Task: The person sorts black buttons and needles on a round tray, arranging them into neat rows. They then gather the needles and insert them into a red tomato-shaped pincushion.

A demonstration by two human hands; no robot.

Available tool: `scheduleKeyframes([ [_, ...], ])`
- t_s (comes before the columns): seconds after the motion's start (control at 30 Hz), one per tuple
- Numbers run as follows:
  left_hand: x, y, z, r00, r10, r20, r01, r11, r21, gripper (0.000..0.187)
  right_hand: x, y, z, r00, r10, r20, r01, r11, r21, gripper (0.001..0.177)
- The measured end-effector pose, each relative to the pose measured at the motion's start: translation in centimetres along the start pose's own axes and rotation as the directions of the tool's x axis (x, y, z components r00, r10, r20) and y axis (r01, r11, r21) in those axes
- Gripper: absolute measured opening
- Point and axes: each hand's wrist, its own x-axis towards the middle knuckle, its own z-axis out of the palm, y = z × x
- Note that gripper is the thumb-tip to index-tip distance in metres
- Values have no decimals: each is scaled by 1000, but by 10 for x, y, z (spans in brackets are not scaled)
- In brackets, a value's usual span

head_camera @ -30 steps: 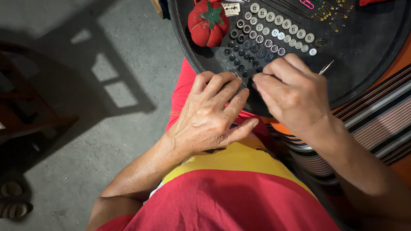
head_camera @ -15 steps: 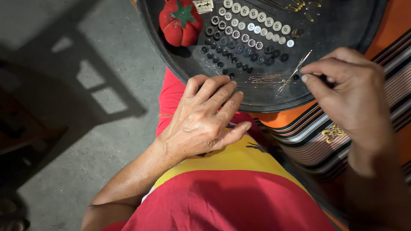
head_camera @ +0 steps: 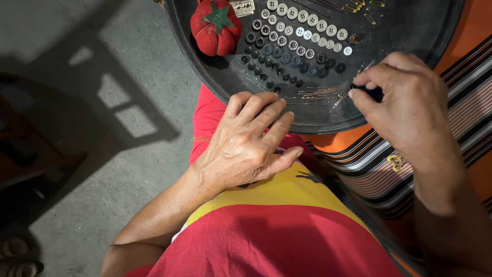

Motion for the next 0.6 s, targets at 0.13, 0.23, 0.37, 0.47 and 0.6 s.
scheduleKeyframes([
  [0.13, 0, 0, 1, 1000, 6, 0, -6, 1000, -12, 49, 0, -2, 2, 1000, 4, -4, -4, 1000, -19, 18],
  [0.23, -1, 0, 0, 1000, 5, -2, -5, 1000, -12, 49, 2, -2, 2, 1000, -2, -1, 2, 1000, -5, 17],
  [0.37, -2, 1, -1, 1000, -16, -7, 16, 1000, -10, 49, 4, -1, 2, 1000, -25, -8, 26, 998, 49, 14],
  [0.47, -4, 1, -4, 1000, -31, -7, 31, 1000, 7, 50, 5, 1, 2, 1000, -1, 24, 0, 998, 64, 12],
  [0.6, -4, 1, -4, 999, -49, 10, 49, 999, 19, 57, 5, 2, -1, 999, -33, -3, 33, 992, 124, 10],
])
